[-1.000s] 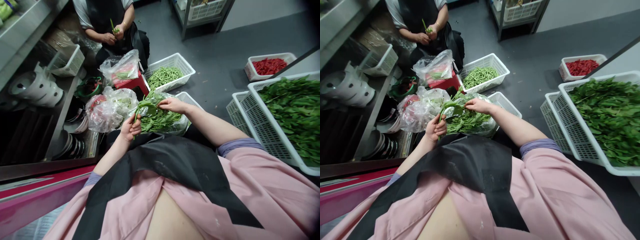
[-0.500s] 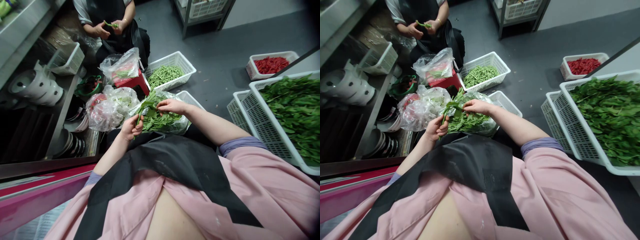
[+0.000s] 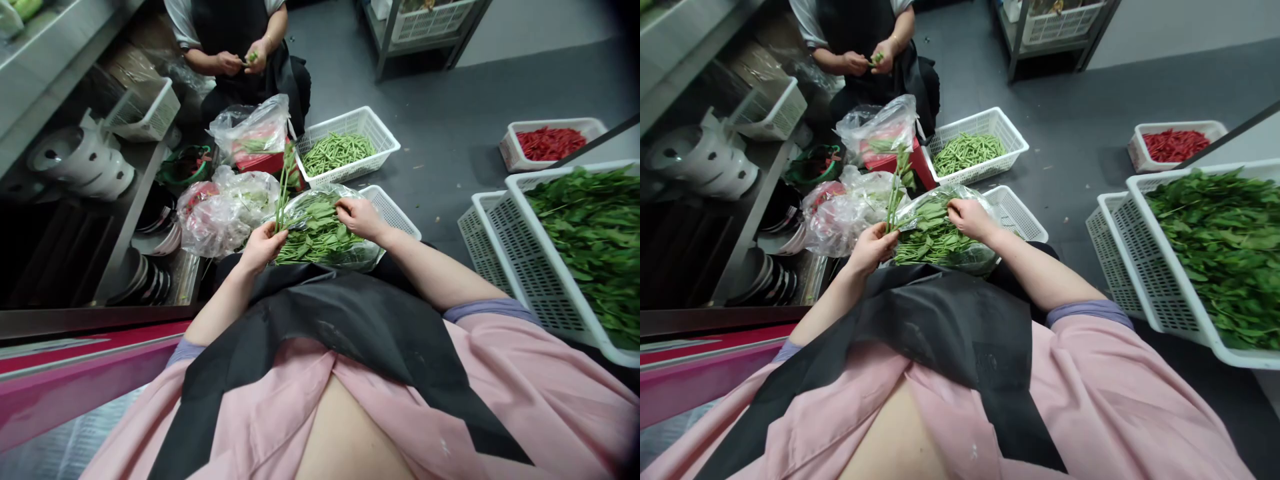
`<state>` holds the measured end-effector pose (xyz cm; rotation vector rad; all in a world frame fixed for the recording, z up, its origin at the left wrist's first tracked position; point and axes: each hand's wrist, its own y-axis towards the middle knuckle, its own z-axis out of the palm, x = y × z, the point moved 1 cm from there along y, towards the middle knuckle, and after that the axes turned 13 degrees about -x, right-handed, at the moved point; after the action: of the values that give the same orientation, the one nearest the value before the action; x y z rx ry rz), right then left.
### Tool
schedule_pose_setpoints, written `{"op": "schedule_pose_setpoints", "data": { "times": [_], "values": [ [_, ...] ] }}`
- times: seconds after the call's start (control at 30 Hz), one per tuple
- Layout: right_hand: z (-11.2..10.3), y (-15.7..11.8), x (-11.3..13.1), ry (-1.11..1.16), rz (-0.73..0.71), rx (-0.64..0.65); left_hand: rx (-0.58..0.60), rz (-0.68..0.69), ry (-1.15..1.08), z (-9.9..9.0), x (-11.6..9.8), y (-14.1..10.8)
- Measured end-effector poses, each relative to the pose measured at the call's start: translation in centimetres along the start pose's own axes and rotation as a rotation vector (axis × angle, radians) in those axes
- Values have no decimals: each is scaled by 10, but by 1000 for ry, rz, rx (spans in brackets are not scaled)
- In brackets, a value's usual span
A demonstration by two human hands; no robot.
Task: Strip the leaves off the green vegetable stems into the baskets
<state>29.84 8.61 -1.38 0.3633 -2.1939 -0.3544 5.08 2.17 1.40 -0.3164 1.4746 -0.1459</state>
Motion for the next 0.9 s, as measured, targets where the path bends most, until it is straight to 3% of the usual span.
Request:
{"op": "schedule_pose_setpoints", "data": {
  "times": [0.13, 0.3, 0.4, 0.47, 0.53, 0.67, 0.73, 0.8, 0.9],
  "values": [
    [2, -11, 3, 64, 59, -125, 46, -35, -95, 1, 0, -1],
    [13, -16, -11, 307, 322, -250, 61, 37, -80, 8, 1, -4],
    [-1, -1, -27, 324, 413, -385, 95, 62, -64, 7, -2, -5],
    [-20, 12, -30, 291, 373, -428, 124, 53, -45, 3, -5, -5],
    [-34, 22, -19, 298, 249, -295, 160, 25, -26, -1, -7, -2],
    [-28, 21, 29, 374, -9, 386, 230, -42, -24, -1, -7, 4],
    [-18, 16, 49, 381, -71, 649, 253, -74, -10, 2, -6, 6],
    [-10, 13, 56, 367, -79, 772, 269, -106, 10, 4, -5, 6],
    [-7, 11, 51, 368, 12, 798, 245, -120, 20, 3, -5, 7]
  ]
}}
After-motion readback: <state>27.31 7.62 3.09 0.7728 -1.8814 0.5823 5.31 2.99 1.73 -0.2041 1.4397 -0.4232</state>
